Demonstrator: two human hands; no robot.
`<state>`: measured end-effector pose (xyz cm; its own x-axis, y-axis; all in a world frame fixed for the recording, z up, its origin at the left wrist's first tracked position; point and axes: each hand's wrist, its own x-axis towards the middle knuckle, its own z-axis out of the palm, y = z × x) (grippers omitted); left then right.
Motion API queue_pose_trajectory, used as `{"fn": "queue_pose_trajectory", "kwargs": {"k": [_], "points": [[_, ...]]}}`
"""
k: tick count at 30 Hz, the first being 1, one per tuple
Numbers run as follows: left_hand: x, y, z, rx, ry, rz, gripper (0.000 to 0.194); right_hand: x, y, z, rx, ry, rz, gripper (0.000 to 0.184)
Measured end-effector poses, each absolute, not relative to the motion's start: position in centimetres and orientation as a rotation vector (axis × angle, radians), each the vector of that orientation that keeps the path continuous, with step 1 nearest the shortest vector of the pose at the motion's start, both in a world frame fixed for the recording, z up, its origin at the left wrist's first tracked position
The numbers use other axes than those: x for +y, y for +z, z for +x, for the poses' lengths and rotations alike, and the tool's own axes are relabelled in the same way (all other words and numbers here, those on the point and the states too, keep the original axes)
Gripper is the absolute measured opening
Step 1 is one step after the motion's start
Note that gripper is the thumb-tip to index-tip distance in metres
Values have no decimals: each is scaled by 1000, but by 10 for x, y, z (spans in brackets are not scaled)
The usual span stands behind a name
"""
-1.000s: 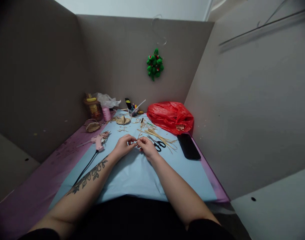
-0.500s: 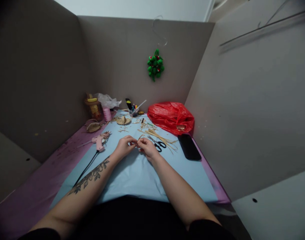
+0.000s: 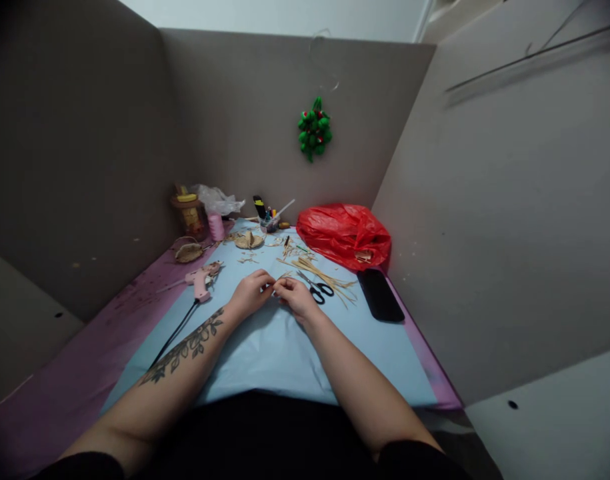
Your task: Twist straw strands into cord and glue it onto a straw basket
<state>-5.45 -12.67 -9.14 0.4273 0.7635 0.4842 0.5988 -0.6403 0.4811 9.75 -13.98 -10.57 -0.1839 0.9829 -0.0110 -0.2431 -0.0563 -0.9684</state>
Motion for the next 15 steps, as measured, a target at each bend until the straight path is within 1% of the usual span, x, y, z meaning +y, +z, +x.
{"fn": "queue_pose_trajectory", "kwargs": {"k": [3,6,15], "points": [[-125,-92,-55,1163,1038,2401,13,-139,-106,96,-1068,1459,-991,36],[-122,-92,-55,1146,1052,2352,10,-137,-107,96,-1040,1376,-1035,36],[-117,-93,-56,1102,1036,2291,9,-133,-110,102,-1365,955,-1172,19]]}}
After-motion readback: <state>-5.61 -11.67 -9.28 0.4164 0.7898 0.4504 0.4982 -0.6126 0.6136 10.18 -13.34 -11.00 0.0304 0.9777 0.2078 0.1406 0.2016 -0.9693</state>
